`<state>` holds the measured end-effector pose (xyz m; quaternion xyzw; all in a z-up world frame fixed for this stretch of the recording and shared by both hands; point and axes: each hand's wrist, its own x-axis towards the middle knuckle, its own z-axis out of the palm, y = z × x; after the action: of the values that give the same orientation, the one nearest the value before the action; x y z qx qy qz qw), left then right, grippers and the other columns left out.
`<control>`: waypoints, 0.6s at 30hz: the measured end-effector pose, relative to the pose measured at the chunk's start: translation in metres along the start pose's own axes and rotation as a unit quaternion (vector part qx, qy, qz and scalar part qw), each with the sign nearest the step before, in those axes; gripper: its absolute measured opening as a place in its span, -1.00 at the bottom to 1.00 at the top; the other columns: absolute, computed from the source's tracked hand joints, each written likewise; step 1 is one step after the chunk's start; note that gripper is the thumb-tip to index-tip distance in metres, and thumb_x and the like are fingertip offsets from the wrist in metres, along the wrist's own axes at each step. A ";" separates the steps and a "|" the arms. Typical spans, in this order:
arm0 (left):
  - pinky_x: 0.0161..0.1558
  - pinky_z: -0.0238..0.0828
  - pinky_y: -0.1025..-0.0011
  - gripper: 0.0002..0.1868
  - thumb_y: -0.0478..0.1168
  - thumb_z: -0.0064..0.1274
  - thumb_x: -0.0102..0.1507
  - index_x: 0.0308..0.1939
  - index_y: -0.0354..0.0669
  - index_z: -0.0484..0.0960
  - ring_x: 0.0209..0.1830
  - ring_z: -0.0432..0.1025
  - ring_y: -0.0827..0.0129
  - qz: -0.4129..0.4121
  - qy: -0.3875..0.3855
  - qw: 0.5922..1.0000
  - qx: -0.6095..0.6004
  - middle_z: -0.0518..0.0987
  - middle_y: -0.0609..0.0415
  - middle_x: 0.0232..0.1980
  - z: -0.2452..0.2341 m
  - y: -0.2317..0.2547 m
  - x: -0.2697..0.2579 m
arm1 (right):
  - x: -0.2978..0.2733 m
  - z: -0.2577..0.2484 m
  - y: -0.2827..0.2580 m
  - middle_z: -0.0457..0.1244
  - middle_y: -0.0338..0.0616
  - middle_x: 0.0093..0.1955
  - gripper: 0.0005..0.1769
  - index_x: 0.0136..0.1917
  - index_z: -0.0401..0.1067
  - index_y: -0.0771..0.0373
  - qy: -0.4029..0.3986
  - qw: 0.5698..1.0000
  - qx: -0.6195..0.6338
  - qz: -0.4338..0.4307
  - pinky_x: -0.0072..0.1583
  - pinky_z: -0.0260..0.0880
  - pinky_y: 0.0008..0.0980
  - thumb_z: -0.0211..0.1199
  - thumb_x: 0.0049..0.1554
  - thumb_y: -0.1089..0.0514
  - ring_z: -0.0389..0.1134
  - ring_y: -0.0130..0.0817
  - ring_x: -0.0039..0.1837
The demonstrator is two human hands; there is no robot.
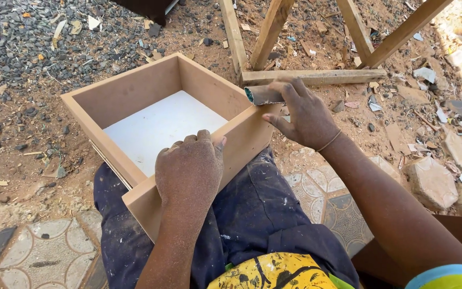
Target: Sanding the top edges of a small wooden drawer to smooth them out using sandpaper.
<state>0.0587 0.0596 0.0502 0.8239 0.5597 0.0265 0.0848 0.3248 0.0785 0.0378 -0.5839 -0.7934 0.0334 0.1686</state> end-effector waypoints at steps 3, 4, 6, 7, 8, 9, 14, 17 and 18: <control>-0.10 0.57 0.18 -0.46 0.14 -0.28 0.50 0.16 -0.18 0.65 -0.09 0.66 0.13 -0.010 -0.008 1.000 -0.016 0.72 -0.10 -0.18 0.000 0.000 0.001 | 0.005 -0.005 -0.001 0.28 0.13 0.18 -0.68 0.31 0.33 0.27 -0.028 0.999 -0.041 0.012 0.29 0.36 0.06 0.05 0.31 0.21 0.38 0.10 0.22; -0.10 0.57 0.18 -0.46 0.14 -0.28 0.50 0.16 -0.18 0.65 -0.09 0.66 0.13 -0.008 -0.007 1.000 -0.014 0.72 -0.10 -0.18 0.000 0.000 0.000 | 0.003 -0.003 0.006 0.28 0.13 0.18 -0.68 0.31 0.33 0.27 -0.027 0.999 -0.040 0.013 0.29 0.36 0.06 0.05 0.31 0.21 0.38 0.10 0.22; -0.10 0.58 0.20 -0.44 0.15 -0.32 0.52 0.16 -0.16 0.65 -0.09 0.66 0.14 -0.012 -0.011 1.000 -0.006 0.73 -0.10 -0.18 -0.002 0.001 0.001 | 0.003 0.002 0.022 0.28 0.07 0.05 -0.72 0.29 0.28 0.24 0.028 0.999 -0.032 0.032 0.20 0.40 0.06 -0.07 0.40 0.10 0.39 0.06 0.14; -0.10 0.58 0.20 -0.44 0.15 -0.32 0.52 0.16 -0.16 0.65 -0.09 0.66 0.14 -0.014 -0.010 1.000 -0.005 0.73 -0.10 -0.18 -0.003 0.000 0.001 | 0.005 -0.003 0.016 0.28 0.07 0.05 -0.72 0.29 0.28 0.24 0.029 0.999 -0.031 0.031 0.20 0.40 0.06 -0.07 0.40 0.10 0.39 0.06 0.14; -0.09 0.58 0.19 -0.44 0.15 -0.32 0.51 0.17 -0.16 0.64 -0.08 0.66 0.13 -0.015 -0.013 1.000 -0.009 0.73 -0.10 -0.17 -0.003 0.000 0.001 | 0.006 -0.009 0.011 0.28 0.09 0.08 -0.71 0.33 0.26 0.22 0.050 0.999 -0.003 0.019 0.17 0.39 0.10 -0.06 0.39 0.11 0.38 0.13 0.15; -0.08 0.58 0.18 -0.44 0.15 -0.32 0.51 0.18 -0.17 0.64 -0.07 0.66 0.13 -0.016 -0.018 1.000 -0.013 0.73 -0.10 -0.15 -0.003 0.000 0.000 | 0.007 -0.013 0.005 0.29 0.10 0.12 -0.68 0.37 0.25 0.19 0.071 0.997 0.026 0.008 0.14 0.39 0.14 -0.05 0.39 0.12 0.36 0.19 0.17; -0.07 0.57 0.19 -0.42 0.15 -0.34 0.51 0.20 -0.19 0.62 -0.09 0.66 0.15 -0.017 -0.029 0.999 -0.020 0.72 -0.11 -0.16 -0.005 -0.001 0.002 | 0.011 -0.005 0.014 0.26 0.09 0.20 -0.58 0.43 0.22 0.20 0.061 0.997 0.042 0.021 0.18 0.34 0.12 0.08 0.33 0.18 0.26 0.15 0.23; -0.07 0.57 0.18 -0.41 0.15 -0.35 0.51 0.20 -0.20 0.62 -0.08 0.66 0.14 -0.019 -0.029 0.999 -0.028 0.72 -0.11 -0.16 -0.004 -0.001 0.001 | 0.011 -0.010 0.012 0.21 0.06 0.19 -0.59 0.40 0.27 0.21 0.083 0.995 0.054 0.017 0.21 0.31 0.15 0.17 0.31 0.21 0.20 0.18 0.24; -0.07 0.58 0.19 -0.41 0.15 -0.36 0.52 0.19 -0.19 0.62 -0.09 0.66 0.16 -0.019 -0.026 0.999 -0.026 0.72 -0.10 -0.17 -0.004 0.000 0.001 | 0.011 -0.012 0.011 0.18 0.05 0.17 -0.61 0.38 0.30 0.22 0.091 0.994 0.054 0.011 0.23 0.30 0.15 0.20 0.30 0.21 0.17 0.19 0.24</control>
<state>0.0585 0.0610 0.0543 0.8108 0.5723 0.0177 0.1214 0.3361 0.0911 0.0491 -0.5835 -0.7651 0.0254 0.2711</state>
